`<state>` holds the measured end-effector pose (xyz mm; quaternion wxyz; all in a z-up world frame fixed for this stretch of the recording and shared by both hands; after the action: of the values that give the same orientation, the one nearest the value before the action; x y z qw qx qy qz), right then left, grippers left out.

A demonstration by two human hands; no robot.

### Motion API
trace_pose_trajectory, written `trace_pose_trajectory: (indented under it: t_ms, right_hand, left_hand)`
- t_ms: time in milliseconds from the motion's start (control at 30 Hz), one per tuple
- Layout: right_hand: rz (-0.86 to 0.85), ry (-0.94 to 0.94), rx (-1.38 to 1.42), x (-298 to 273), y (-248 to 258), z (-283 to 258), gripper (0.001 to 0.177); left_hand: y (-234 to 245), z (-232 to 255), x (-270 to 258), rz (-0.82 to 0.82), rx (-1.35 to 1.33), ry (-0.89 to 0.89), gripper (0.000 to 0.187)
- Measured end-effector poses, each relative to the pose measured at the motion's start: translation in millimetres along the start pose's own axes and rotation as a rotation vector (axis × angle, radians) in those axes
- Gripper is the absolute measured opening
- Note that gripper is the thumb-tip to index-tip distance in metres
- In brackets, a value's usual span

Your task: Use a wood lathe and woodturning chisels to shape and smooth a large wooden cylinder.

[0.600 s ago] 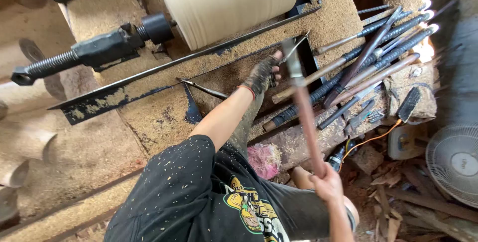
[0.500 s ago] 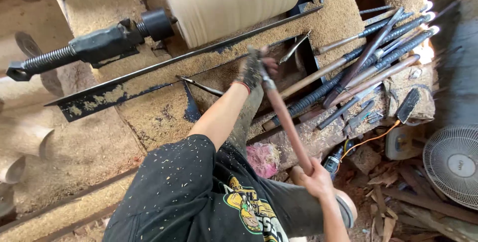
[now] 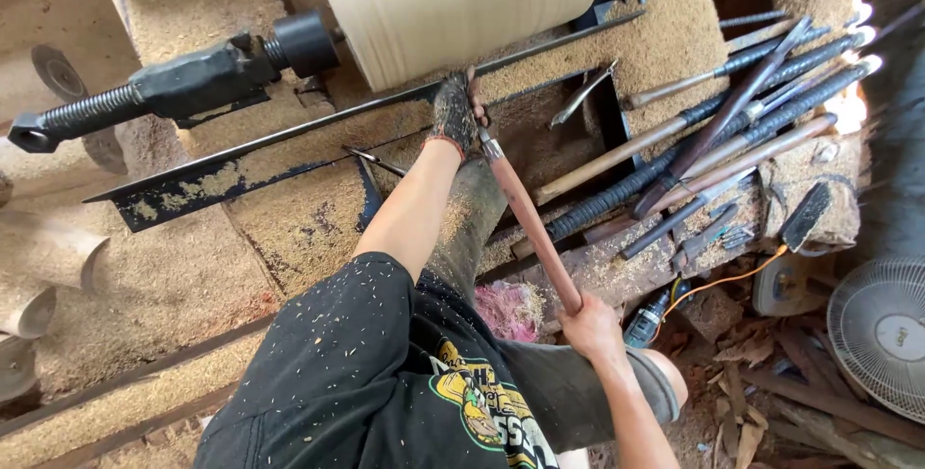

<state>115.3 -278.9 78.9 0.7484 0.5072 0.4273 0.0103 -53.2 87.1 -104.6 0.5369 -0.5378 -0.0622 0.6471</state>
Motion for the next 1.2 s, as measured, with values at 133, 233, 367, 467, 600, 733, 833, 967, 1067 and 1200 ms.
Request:
trace_pose_trajectory:
  t_ms: [133,233,367,467,600,733,833,967,1067,1200]
  right_hand:
    - [-0.021,-0.042,0.004,-5.4,6.2,-5.2,0.036]
    - [-0.016,-0.034,0.010,-3.2,4.8,-4.2,0.033]
    - [-0.005,-0.017,0.022,-4.6,7.7,-8.3,0.033]
    - [-0.002,-0.016,0.024,-2.9,7.0,-7.6,0.033]
    - [-0.035,-0.029,0.017,-5.9,3.8,-4.8,0.036]
    - [-0.047,-0.047,0.017,-10.9,6.2,-11.1,0.036]
    - [-0.024,-0.032,0.023,-11.5,5.2,-10.1,0.035]
    - [-0.003,0.006,0.023,-6.2,4.0,-10.5,0.036]
    - [-0.016,-0.002,0.015,-7.5,5.5,-11.1,0.036]
    - [-0.012,0.005,0.027,-9.0,2.3,-8.0,0.036]
  left_hand:
    - [-11.0,11.0,-4.5,0.097,0.115,-0.123,0.029]
    - [-13.4,14.7,-7.2,0.119,0.184,-0.216,0.030]
    - [-19.6,18.8,-13.7,0.193,0.177,-0.204,0.028]
    - [-13.1,11.0,-2.5,0.226,0.230,-0.177,0.034]
    - [18.8,-16.5,30.4,0.172,0.250,-0.207,0.039]
    - [53.6,-38.2,76.4,-0.016,1.117,-0.465,0.037]
    - [58.9,-41.2,77.9,-0.081,1.220,-0.595,0.027]
    - [33.1,-19.4,46.9,-0.015,0.732,-0.461,0.022]
    - [21.1,-3.1,16.1,0.071,0.324,-0.294,0.027]
    - [37.4,-15.0,42.9,-0.001,0.914,-0.590,0.021]
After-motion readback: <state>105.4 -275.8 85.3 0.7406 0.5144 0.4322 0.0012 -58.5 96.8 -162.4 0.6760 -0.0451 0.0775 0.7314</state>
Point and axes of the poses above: each hand's wrist, its own x-axis towards the middle knuckle, its own y-axis out of the back of the hand, z = x × y, the point moved 2 cm from there along x, towards the middle knuckle, and after that the axes turned 14 degrees about -y, right-handed, at the moved point
